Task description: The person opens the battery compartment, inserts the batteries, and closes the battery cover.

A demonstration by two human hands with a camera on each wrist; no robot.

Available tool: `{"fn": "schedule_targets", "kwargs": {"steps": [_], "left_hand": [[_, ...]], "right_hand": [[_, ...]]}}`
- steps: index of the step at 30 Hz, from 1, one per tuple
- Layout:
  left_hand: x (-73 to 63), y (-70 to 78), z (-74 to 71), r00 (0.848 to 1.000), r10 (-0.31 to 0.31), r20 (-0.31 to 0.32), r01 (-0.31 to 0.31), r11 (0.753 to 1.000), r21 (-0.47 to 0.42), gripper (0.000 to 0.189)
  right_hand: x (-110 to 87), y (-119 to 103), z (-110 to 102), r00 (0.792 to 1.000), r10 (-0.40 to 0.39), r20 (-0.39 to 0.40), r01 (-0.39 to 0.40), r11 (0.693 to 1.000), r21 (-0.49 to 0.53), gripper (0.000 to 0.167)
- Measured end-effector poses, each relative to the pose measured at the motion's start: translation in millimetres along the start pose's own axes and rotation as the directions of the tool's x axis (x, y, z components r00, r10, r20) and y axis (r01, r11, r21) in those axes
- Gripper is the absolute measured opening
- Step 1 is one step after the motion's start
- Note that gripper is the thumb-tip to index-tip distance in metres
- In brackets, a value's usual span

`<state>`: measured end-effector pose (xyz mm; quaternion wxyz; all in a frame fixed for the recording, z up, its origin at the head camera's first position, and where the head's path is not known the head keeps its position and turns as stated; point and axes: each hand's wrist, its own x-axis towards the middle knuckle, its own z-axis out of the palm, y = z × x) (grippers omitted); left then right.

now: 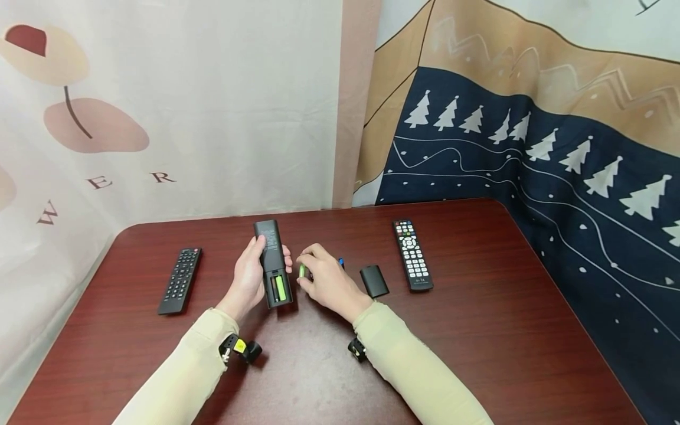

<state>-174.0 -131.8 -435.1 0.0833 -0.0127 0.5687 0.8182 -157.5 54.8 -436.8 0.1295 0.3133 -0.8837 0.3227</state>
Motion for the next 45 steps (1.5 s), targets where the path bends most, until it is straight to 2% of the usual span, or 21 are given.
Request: {"fn": "schedule_targets", "kwargs": {"steps": [12, 18, 24, 28, 39, 45], "left_hand": [[0.1, -0.7, 1.4, 1.000, -0.005, -0.009, 0.005, 1.000, 0.012, 0.038], [0.5, -0.7, 4.0, 1.000, 0.009, -0.016, -0.009, 1.000, 0.005, 0.036], [0.6, -0.4, 6.0, 1.000, 0.009, -0.018, -0.009, 1.000, -0.003, 0.034], [-0.1, 0.7, 6.0, 1.000, 0.004, -0.023, -0.004, 1.000, 0.000, 0.033], [-0.2, 0.6, 5.2, 0.999, 0.002, -0.032, 0.002, 0.995, 0.097, 0.043], [-0.6, 0.4, 6.8, 0.999, -0.002, -0.033, 0.006, 0.994, 0.112, 0.044]], "right_hand": [[-2.6, -2.7, -2.6, 0.996, -0.058, -0.065, 0.060, 0.998, 0.025, 0.029], [-4.6, -5.1, -2.9, 0.995, -0.067, -0.070, 0.071, 0.996, 0.059, 0.030], [-5.2, -7.5, -2.7, 0.989, -0.118, -0.094, 0.127, 0.987, 0.099, 0.033], [-5.3, -9.3, -3.3, 0.987, -0.126, -0.099, 0.136, 0.985, 0.106, 0.034], [-5.0, -16.0, -5.9, 0.988, -0.125, -0.089, 0.135, 0.984, 0.113, 0.033], [-5.4, -17.5, -4.0, 0.985, -0.139, -0.100, 0.148, 0.984, 0.097, 0.032]]}}
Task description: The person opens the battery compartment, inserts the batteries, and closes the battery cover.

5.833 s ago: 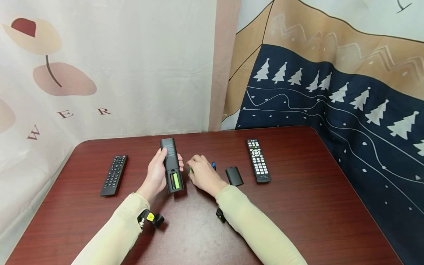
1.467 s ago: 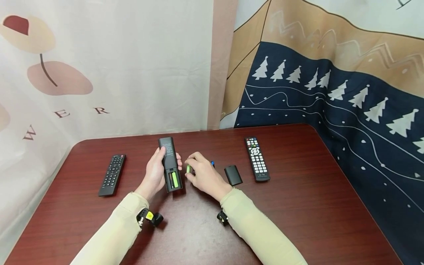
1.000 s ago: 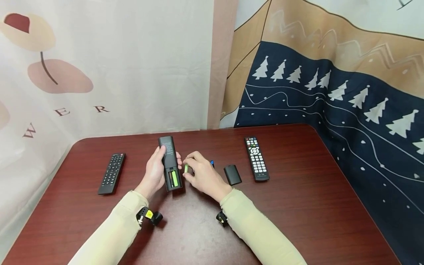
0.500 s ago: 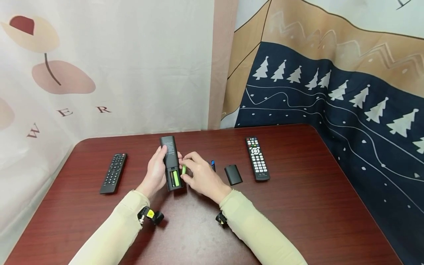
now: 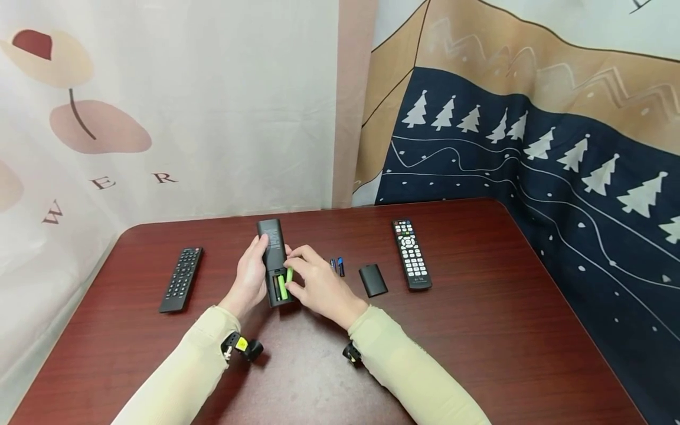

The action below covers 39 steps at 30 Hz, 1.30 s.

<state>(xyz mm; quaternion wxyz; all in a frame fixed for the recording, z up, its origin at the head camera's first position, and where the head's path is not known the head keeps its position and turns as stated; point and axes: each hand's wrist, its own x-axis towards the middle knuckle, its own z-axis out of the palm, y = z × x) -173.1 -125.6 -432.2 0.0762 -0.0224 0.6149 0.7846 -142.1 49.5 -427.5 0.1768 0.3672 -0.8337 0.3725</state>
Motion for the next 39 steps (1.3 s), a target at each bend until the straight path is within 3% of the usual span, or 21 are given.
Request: {"fn": "schedule_targets", "kwargs": {"steps": [23, 39], "left_hand": [[-0.2, -1.4, 1.1, 1.000, 0.008, -0.012, -0.007, 1.000, 0.009, 0.044], [1.1, -2.1, 0.9, 1.000, -0.001, 0.001, 0.001, 1.000, -0.023, 0.044]], "right_hand": [[-1.7, -3.7, 11.6, 0.999, -0.033, 0.023, 0.034, 0.998, -0.050, 0.029], [-1.3, -5.1, 16.2, 0.998, -0.050, 0.041, 0.051, 0.998, -0.025, 0.029]]}}
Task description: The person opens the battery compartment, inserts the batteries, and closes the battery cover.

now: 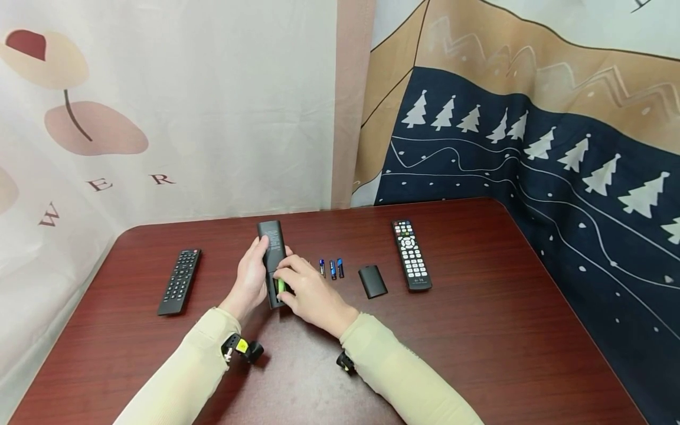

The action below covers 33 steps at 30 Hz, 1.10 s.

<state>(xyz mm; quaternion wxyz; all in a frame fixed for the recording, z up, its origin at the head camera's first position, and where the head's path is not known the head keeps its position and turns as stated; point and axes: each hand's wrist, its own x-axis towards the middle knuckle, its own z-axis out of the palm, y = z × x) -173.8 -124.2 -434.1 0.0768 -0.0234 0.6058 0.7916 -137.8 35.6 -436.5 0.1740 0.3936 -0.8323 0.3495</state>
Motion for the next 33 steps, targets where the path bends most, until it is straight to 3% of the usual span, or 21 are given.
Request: {"fn": "schedule_targets", "kwargs": {"steps": [16, 33], "left_hand": [[1.0, -0.2, -0.1, 1.000, 0.004, 0.002, -0.004, 1.000, -0.002, 0.042], [0.3, -0.4, -0.2, 1.000, 0.008, 0.011, -0.008, 1.000, 0.004, 0.042]], "right_hand": [[1.3, -2.9, 1.4, 0.999, 0.011, 0.034, -0.011, 1.000, -0.002, 0.028], [2.3, -2.6, 3.7, 0.999, -0.039, 0.000, 0.039, 0.998, -0.040, 0.020]]}}
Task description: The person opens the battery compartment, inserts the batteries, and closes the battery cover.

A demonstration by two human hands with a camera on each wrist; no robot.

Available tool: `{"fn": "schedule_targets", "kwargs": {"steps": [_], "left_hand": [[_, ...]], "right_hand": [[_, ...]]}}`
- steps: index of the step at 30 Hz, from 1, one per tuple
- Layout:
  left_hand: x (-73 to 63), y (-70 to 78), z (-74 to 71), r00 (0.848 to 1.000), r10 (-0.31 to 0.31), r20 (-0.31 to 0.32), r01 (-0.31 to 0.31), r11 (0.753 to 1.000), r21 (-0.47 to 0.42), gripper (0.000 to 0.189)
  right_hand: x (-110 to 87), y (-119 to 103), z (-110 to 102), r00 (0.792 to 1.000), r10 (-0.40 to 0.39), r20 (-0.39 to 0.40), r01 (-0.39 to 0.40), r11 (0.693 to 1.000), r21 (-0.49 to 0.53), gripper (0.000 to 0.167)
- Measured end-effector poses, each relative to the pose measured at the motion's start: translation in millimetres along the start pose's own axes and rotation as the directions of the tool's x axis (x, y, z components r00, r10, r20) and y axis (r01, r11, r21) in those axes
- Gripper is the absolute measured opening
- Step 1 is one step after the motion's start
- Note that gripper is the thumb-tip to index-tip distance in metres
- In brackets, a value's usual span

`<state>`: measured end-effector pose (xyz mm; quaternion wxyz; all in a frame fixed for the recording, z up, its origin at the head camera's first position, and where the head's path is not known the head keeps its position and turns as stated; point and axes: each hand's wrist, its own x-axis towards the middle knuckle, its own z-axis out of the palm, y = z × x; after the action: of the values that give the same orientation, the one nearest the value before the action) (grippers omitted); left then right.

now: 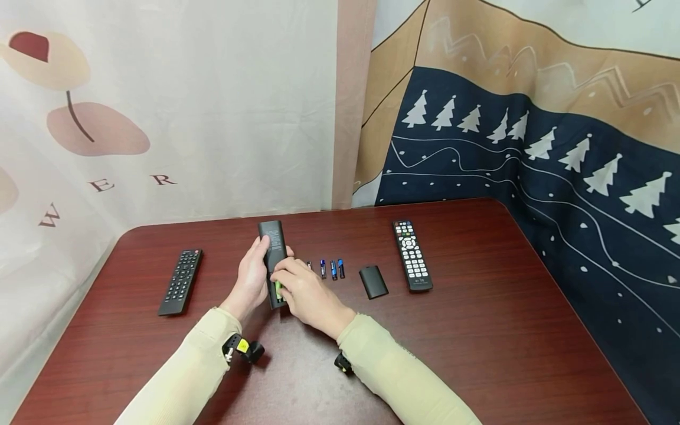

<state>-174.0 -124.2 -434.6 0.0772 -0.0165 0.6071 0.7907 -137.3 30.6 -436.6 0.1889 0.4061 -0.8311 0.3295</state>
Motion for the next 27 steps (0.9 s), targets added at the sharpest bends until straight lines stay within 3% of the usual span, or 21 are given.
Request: {"fn": "schedule_targets", "kwargs": {"steps": [27], "left_hand": [[-1.5, -0.6, 4.2, 1.000, -0.002, -0.013, 0.002, 1.000, 0.006, 0.042]], "right_hand": [[-6.7, 3.0, -1.8, 1.000, 0.004, 0.014, -0.004, 1.000, 0.027, 0.017]]}}
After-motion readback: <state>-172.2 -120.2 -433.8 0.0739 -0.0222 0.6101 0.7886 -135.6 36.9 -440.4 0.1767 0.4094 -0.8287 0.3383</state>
